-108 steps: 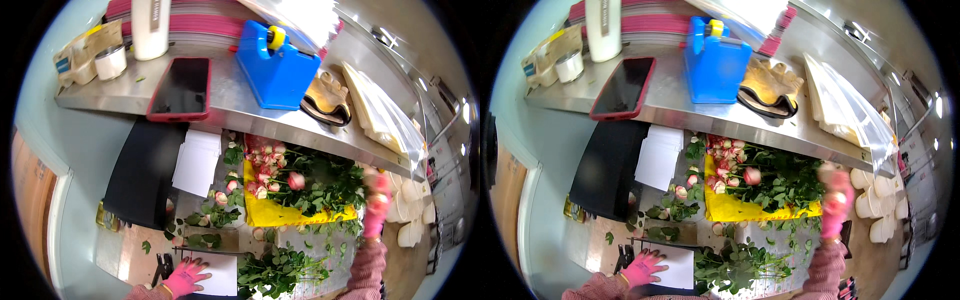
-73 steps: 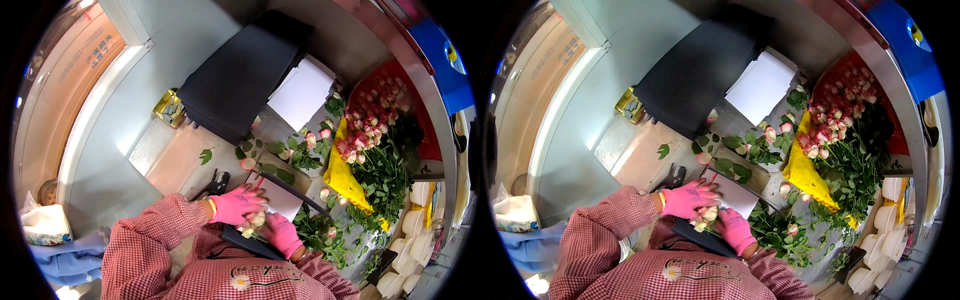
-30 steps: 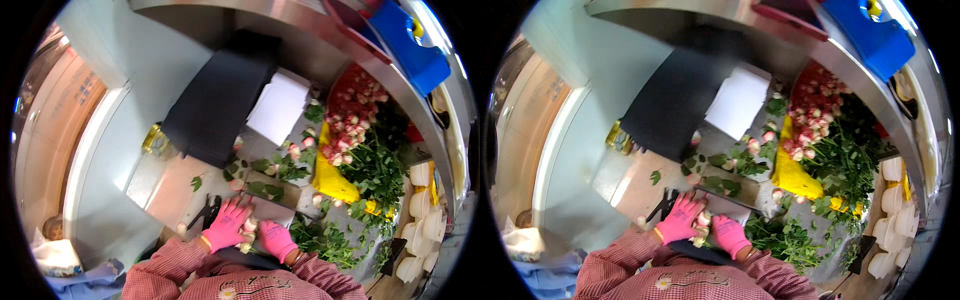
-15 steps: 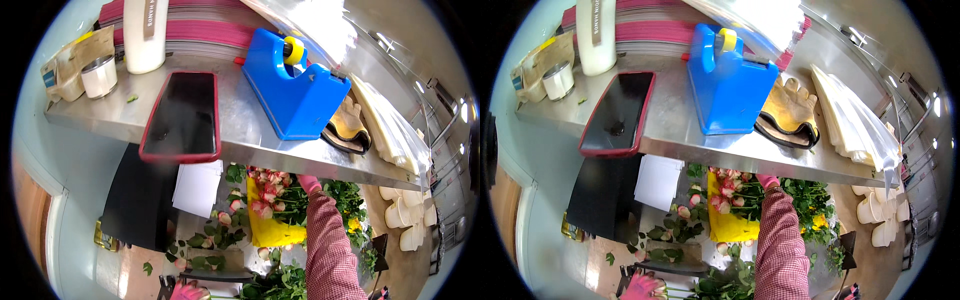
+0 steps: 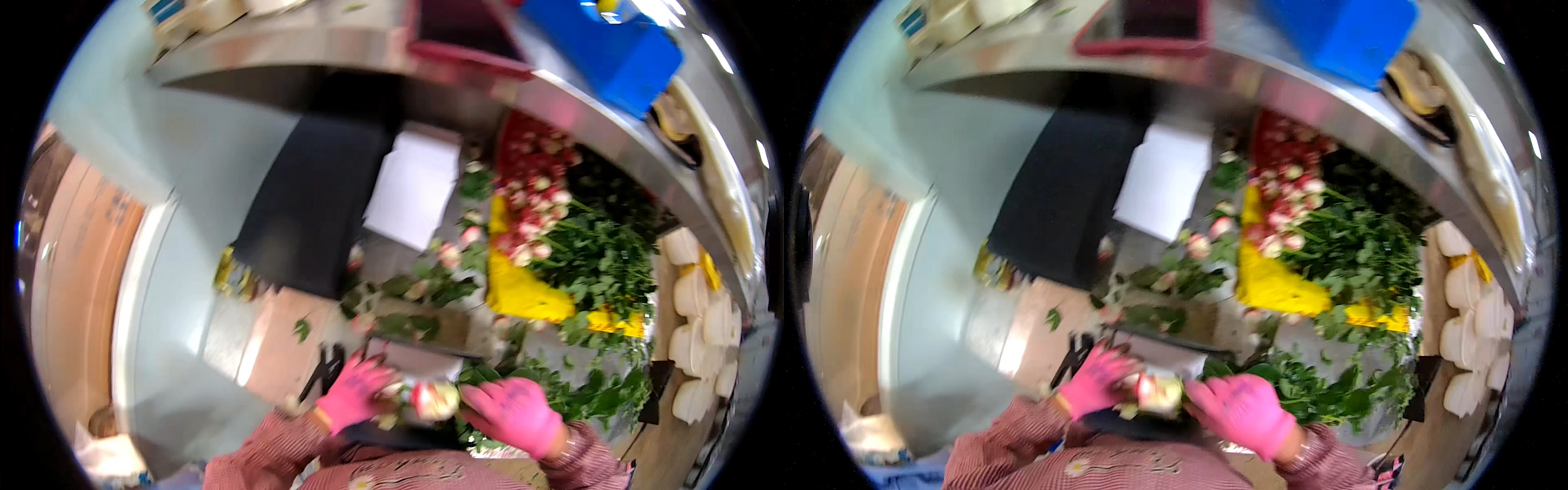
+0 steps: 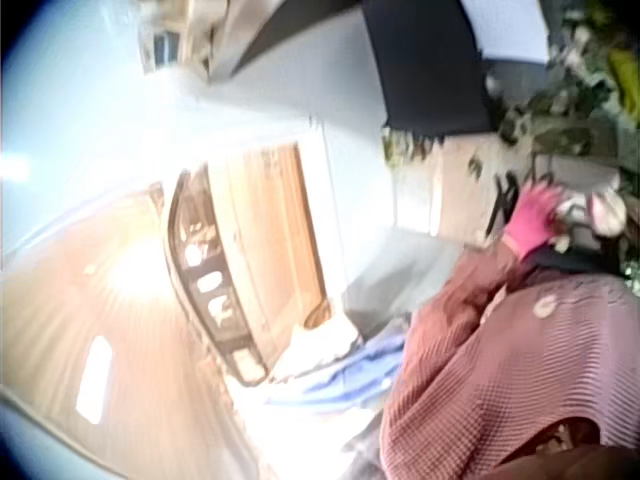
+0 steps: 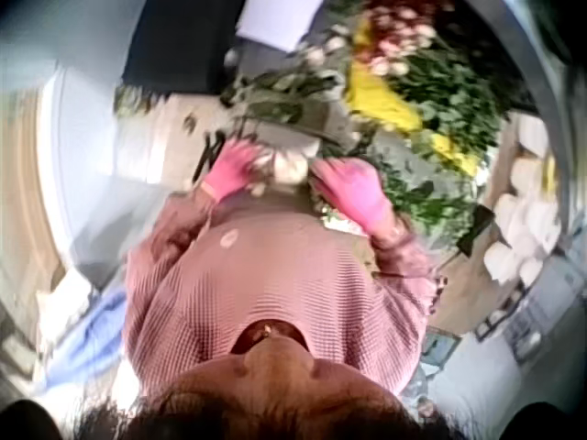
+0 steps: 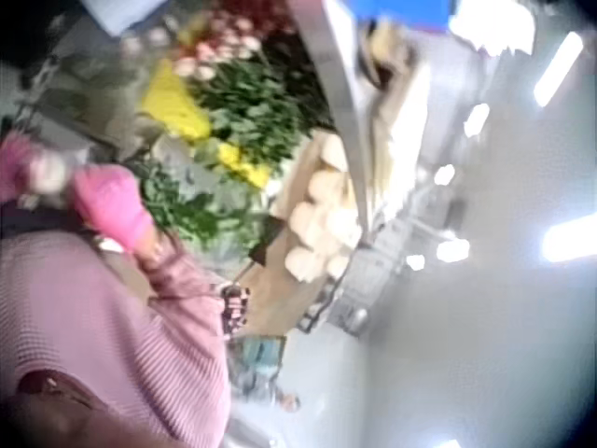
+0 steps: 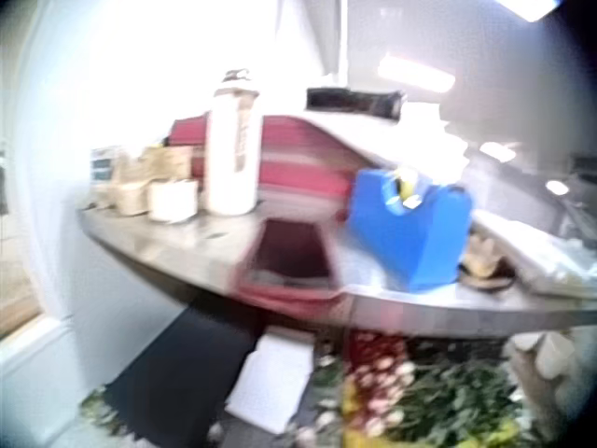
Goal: The person trims rose stems using shears and places them into small black boxes. They repeatedly pick up roses, cut the stems, and arrange the flowers in the boxes on a stainless steel workbench.
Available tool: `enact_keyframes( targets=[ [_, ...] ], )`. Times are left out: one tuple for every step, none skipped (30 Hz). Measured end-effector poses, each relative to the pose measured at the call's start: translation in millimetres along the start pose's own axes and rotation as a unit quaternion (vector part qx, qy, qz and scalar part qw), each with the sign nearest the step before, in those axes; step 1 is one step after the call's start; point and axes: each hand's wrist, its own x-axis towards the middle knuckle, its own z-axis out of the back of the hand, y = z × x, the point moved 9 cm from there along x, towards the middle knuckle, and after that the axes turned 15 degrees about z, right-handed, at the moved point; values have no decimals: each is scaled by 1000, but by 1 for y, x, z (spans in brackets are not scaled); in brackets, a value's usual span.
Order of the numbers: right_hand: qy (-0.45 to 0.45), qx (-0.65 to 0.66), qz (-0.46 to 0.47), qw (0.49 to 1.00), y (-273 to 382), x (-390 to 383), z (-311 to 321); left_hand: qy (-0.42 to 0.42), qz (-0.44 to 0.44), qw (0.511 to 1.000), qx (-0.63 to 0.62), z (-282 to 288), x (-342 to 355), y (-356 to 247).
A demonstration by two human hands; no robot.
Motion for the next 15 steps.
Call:
enact_keyframes(
  targets=[
    [-34, 36, -25, 998, -4, 0, -44, 31, 22, 999, 1, -1, 3, -3],
    [-48, 77, -79, 993, -11, 7, -81, 48, 48, 998, 4, 2, 1, -3],
    [-11, 152, -155, 976, -23, 11, -119, -3, 12, 999, 45, 4, -5, -4],
    [-37, 157, -165, 973, -27, 15, -138, -10, 3, 999, 33, 7, -8, -3],
    [-20, 131, -163, 978, -26, 19, -154, -19, 16, 999, 35, 11, -10, -4],
    [-4, 105, -163, 981, -24, 23, -167, -27, 27, 999, 38, 17, -13, -5],
    [13, 93, -153, 984, -21, 27, -175, -36, 31, 998, 40, 21, -14, -5],
    [29, 82, -146, 985, -19, 30, -181, -43, 33, 998, 43, 24, -17, -4],
    [45, 65, -144, 986, -22, 29, -187, -50, 28, 997, 44, 25, -13, -7],
    [109, 97, -153, 977, -26, 25, -209, -47, 28, 997, 47, 25, -12, -8],
    [102, 105, -146, 978, -26, 26, -205, -30, 28, 997, 63, 24, -9, -10],
    [94, 107, -149, 979, -29, 24, -198, -13, 17, 997, 79, 22, -4, -15],
    [82, 108, -147, 980, -29, 23, -196, -21, -4, 997, 76, 24, -2, -18],
    [71, 105, -148, 981, -31, 19, -194, -30, -30, 997, 72, 25, 0, -23],
    [45, 115, -129, 984, -27, 12, -192, -26, -38, 995, 84, 23, 3, -28]
  ],
)
